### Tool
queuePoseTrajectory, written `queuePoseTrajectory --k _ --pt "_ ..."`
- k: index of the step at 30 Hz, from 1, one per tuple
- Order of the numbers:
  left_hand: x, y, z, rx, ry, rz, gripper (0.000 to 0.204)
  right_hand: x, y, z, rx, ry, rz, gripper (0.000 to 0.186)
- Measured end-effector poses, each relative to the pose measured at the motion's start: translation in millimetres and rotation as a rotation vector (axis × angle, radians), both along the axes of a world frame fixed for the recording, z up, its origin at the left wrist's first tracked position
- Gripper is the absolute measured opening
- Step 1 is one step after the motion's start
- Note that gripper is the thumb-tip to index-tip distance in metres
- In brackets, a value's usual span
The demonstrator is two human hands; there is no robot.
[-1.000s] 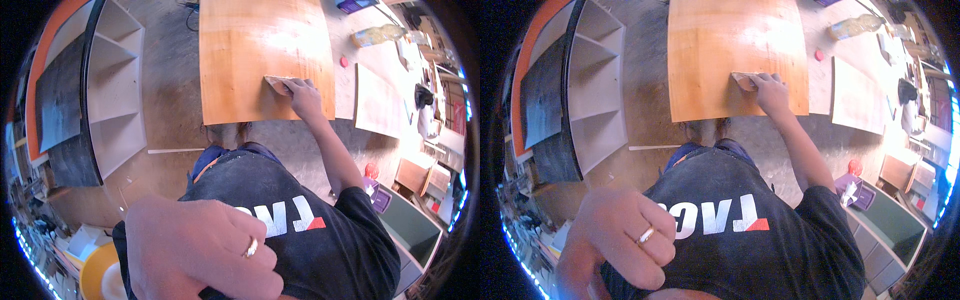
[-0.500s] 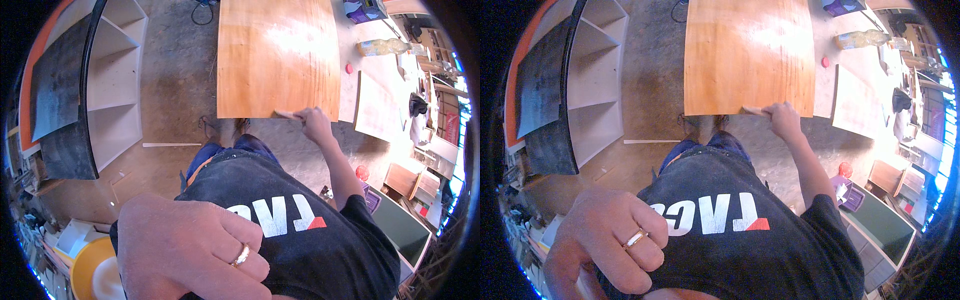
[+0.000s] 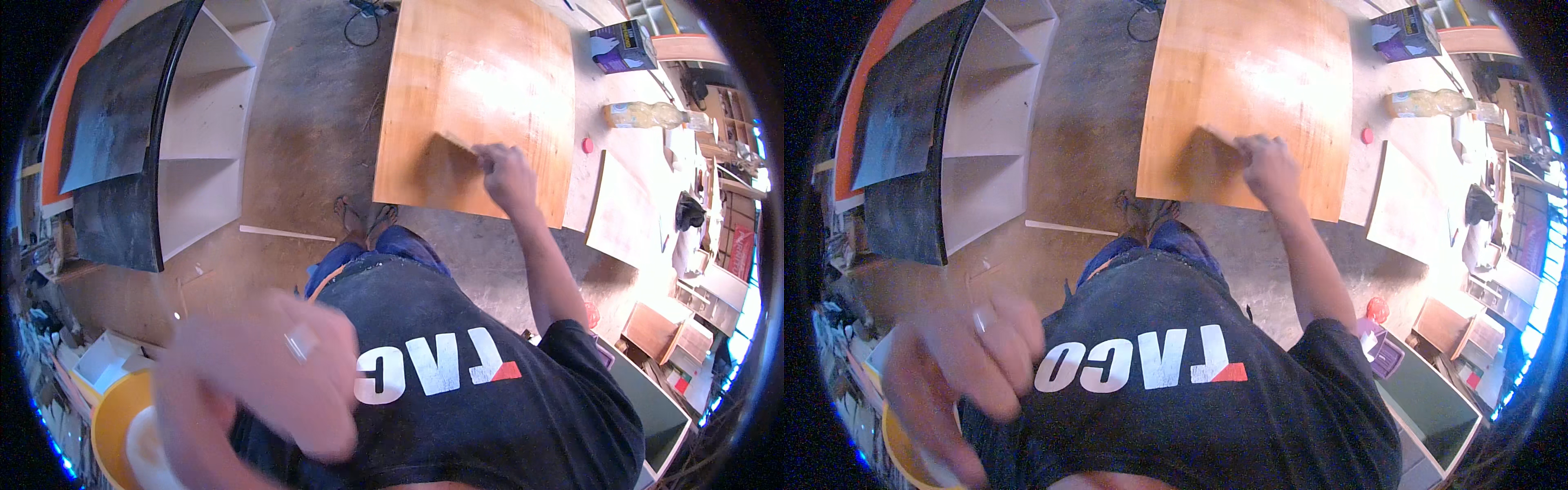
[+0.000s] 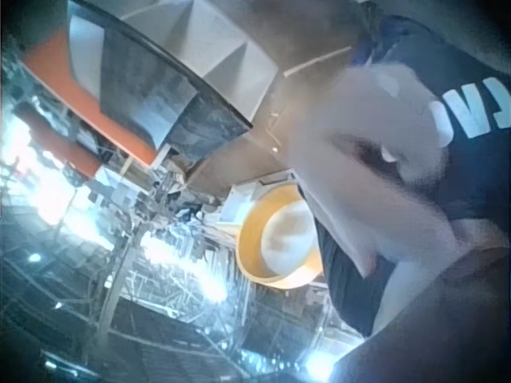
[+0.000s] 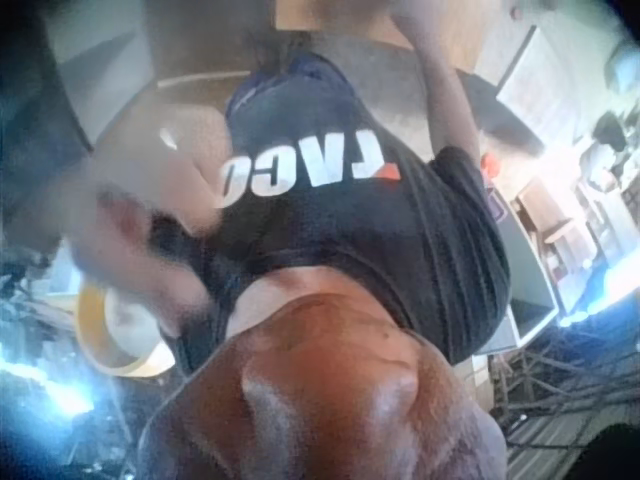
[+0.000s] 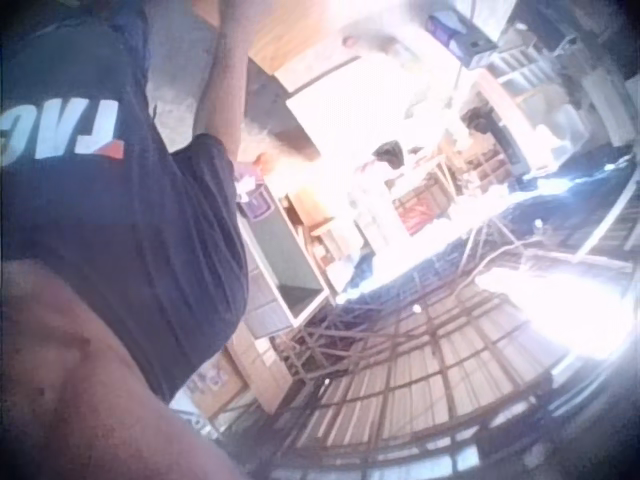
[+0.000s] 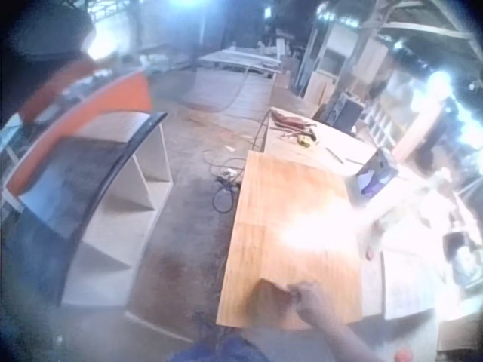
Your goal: The person pours a liquid from a plastic bottle onto a wooden board and spreads it across the surface using a small block.
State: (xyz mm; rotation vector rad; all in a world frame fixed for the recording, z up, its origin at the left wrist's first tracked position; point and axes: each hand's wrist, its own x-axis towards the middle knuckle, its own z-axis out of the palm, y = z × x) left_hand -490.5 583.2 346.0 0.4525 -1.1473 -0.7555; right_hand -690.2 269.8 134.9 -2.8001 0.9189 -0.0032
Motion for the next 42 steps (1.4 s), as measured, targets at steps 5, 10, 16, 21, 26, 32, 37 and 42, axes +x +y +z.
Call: queuePoseTrajectory --k 5,10,16,21,26,32,37,42 --pt "43 5 -99 0.639 0.274 0.588 0.016 -4 -22 -22 -0.064 -0.005 0.025 0.024" --pt "65 85 -275 1.255 0.456 1.051 0.019 -32 38 -7 0.13 0.158 0.248 0.023" --pt "47 134 -371 1.575 0.427 0.862 0.023 -44 51 18 0.306 0.183 0.214 0.031" --pt "81 124 -398 1.679 0.192 0.613 0.026 4 54 -9 0.007 -0.159 0.092 0.032" --pt "138 96 -400 1.696 -0.05 0.434 0.03 6 65 -10 0.074 -0.083 -0.306 0.027" --pt "235 110 -455 1.654 -0.507 0.274 0.033 48 109 -17 0.041 0.123 -0.43 0.034" --pt "279 52 -424 1.607 -0.586 0.218 0.034 56 191 -7 0.236 0.213 -0.397 0.035" --pt "310 14 -423 1.498 -0.553 0.137 0.032 59 185 6 0.394 -0.237 -0.727 0.028"
